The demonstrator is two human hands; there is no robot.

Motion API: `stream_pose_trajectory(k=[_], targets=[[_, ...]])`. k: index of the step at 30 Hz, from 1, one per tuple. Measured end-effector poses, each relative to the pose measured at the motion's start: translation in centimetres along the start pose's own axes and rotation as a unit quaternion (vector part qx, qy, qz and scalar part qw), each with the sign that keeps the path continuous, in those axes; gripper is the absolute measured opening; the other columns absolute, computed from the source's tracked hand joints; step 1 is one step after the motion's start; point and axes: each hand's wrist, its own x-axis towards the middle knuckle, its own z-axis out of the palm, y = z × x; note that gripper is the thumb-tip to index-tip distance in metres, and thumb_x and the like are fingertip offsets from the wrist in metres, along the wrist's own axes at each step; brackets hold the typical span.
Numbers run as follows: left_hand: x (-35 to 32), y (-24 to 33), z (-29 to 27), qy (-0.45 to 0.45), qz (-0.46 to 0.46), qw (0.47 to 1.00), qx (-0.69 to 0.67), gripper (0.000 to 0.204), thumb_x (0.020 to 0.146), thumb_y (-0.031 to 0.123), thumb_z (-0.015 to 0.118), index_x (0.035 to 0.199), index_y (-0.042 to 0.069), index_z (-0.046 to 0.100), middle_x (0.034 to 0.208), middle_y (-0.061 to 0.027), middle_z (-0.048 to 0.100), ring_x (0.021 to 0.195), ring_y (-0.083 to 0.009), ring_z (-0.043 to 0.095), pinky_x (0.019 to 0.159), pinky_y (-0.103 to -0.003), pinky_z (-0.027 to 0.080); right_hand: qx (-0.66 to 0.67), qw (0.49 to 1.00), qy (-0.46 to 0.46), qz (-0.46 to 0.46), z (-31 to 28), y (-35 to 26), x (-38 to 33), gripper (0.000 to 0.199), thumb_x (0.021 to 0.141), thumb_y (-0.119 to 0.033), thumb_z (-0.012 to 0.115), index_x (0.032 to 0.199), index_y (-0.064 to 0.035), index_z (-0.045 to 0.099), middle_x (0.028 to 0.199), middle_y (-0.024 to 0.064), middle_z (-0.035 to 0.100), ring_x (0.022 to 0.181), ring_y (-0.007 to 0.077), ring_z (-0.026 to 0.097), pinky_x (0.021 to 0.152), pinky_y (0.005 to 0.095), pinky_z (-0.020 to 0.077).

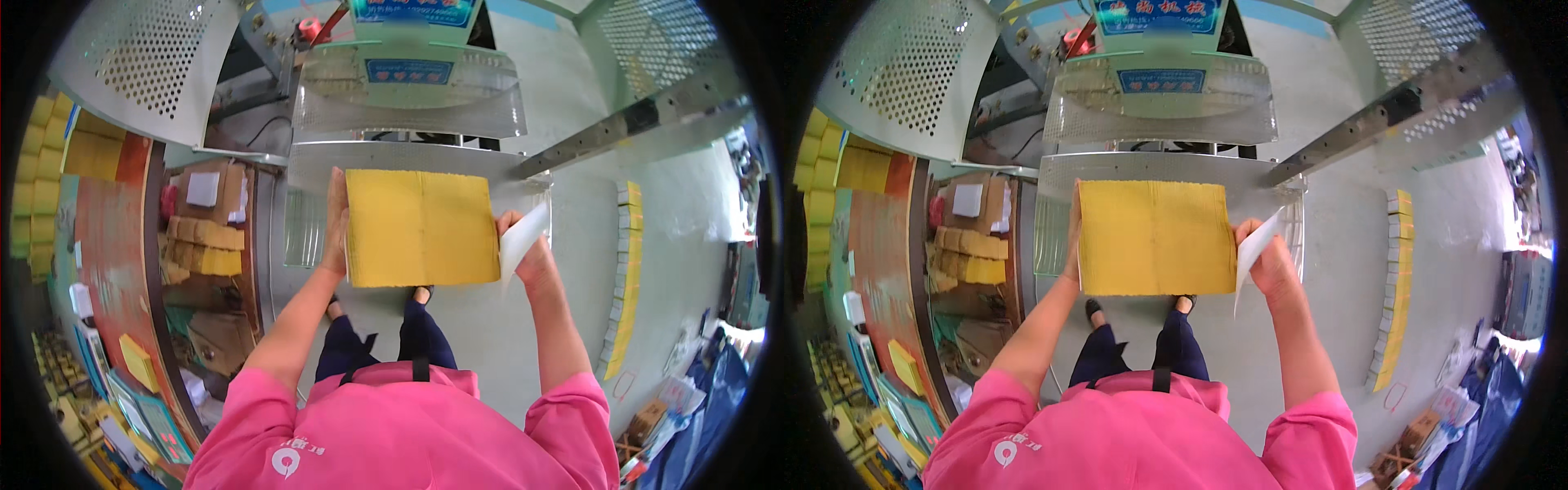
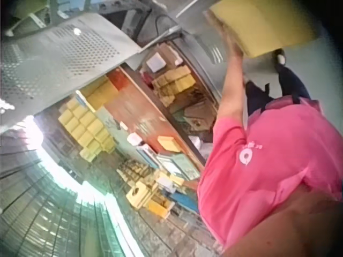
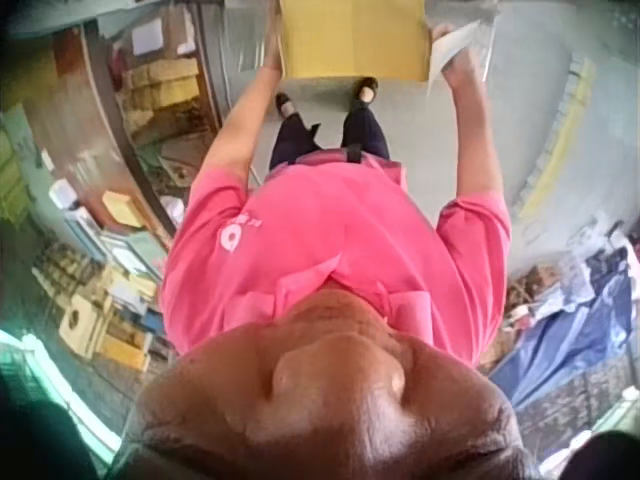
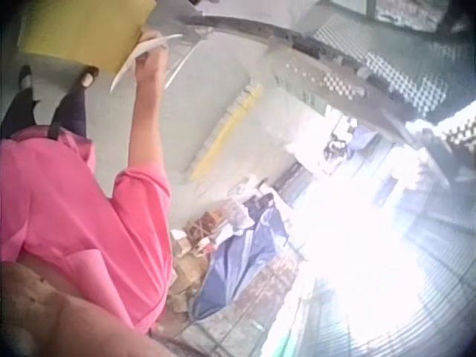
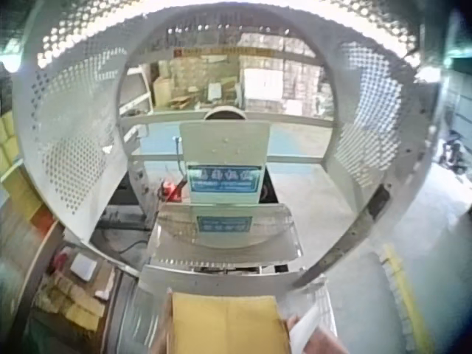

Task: Checking paper weight, adding top sheets, and using a binding machine to bundle stacks of yellow paper.

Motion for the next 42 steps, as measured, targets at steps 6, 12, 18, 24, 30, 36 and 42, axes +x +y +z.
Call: stream_pose_trajectory(k=[6, 12, 18, 24, 30, 36, 42], targets=[[1.0, 2.2, 0.3, 0.024, -0.249, 0.915, -0.316, 0.061, 0.102, 0.027, 0.045, 0.153, 0.008, 0.018, 0.144, -0.011, 0.039, 0.126, -0.0207, 0.046, 0.111, -0.033, 0.036, 0.097, 0.994, -0.013, 0.041, -2.1, 0.2, 3.1, 0.015, 0.087, -0.014, 0.056, 0.077, -0.0036, 0.058, 0.096, 0.016, 0.066, 0.079, 0.0221, 0.061, 0.068, 0.0325, 0.0504], [0.6, -0.2, -2.1, -0.006, -0.218, 0.907, -0.36, 0.059, 0.105, 0.046, 0.026, 0.149, 0.006, 0.03, 0.143, -0.0111, 0.045, 0.13, -0.0244, 0.046, 0.108, -0.036, 0.037, 0.004, 0.993, 0.092, 0.069, -3.2, 1.8, 4.1, 0.023, 0.082, -0.001, 0.049, 0.102, 0.0011, 0.06, 0.087, 0.0085, 0.063, 0.077, 0.0178, 0.06, 0.07, 0.027, 0.0487], [0.8, 3.2, -1.5, 0.011, -0.368, 0.721, -0.586, 0.064, 0.102, 0.056, 0.028, 0.14, 0.005, 0.041, 0.132, -0.0101, 0.052, 0.12, -0.0226, 0.052, 0.099, -0.037, 0.045, 0.026, 0.988, 0.123, 0.087, 0.7, 2.2, 3.6, 0.028, 0.086, -0.002, 0.049, 0.112, 0.0024, 0.058, 0.098, 0.0102, 0.063, 0.08, 0.0163, 0.063, 0.07, 0.0286, 0.0517], [1.5, 3.3, -2.5, -0.032, -0.409, 0.751, -0.518, 0.069, 0.099, 0.06, 0.033, 0.14, 0.005, 0.042, 0.128, -0.0106, 0.055, 0.115, -0.0223, 0.056, 0.096, -0.036, 0.047, 0.097, 0.989, 0.083, 0.074, -0.1, 1.8, 1.9, 0.047, 0.08, 0.003, 0.044, 0.126, 0.0057, 0.051, 0.102, 0.0117, 0.062, 0.085, 0.018, 0.063, 0.073, 0.0304, 0.0517], [1.5, 3.9, -2.7, -0.028, -0.425, 0.754, -0.5, 0.068, 0.1, 0.059, 0.033, 0.138, 0.004, 0.044, 0.125, -0.0104, 0.056, 0.114, -0.0216, 0.056, 0.094, -0.035, 0.048, -0.211, 0.966, 0.152, -0.006, -0.4, 2.8, 2.6, 0.054, 0.077, 0.006, 0.043, 0.127, -0.0086, 0.059, 0.083, 0.0052, 0.061, 0.075, 0.0126, 0.056, 0.071, 0.0272, 0.0468], [1.4, 3.8, -2.5, -0.003, -0.44, 0.751, -0.493, 0.068, 0.099, 0.06, 0.036, 0.137, 0.004, 0.045, 0.127, -0.01, 0.056, 0.115, -0.0214, 0.056, 0.096, -0.035, 0.046, -0.281, 0.944, 0.173, -0.023, 0.6, 3.9, 3.1, 0.05, 0.077, 0.005, 0.044, 0.119, -0.0123, 0.065, 0.088, 0.0066, 0.065, 0.079, 0.0138, 0.059, 0.077, 0.0273, 0.0478], [1.3, 3.7, -2.4, 0.017, -0.44, 0.75, -0.494, 0.067, 0.099, 0.059, 0.036, 0.137, 0.004, 0.046, 0.128, -0.0097, 0.055, 0.115, -0.0218, 0.055, 0.097, -0.035, 0.044, -0.383, 0.899, 0.166, -0.134, 1.9, 3.2, 3.0, 0.047, 0.078, 0.003, 0.047, 0.118, -0.0146, 0.065, 0.098, 0.0142, 0.066, 0.09, 0.031, 0.064, 0.081, 0.038, 0.0503]])
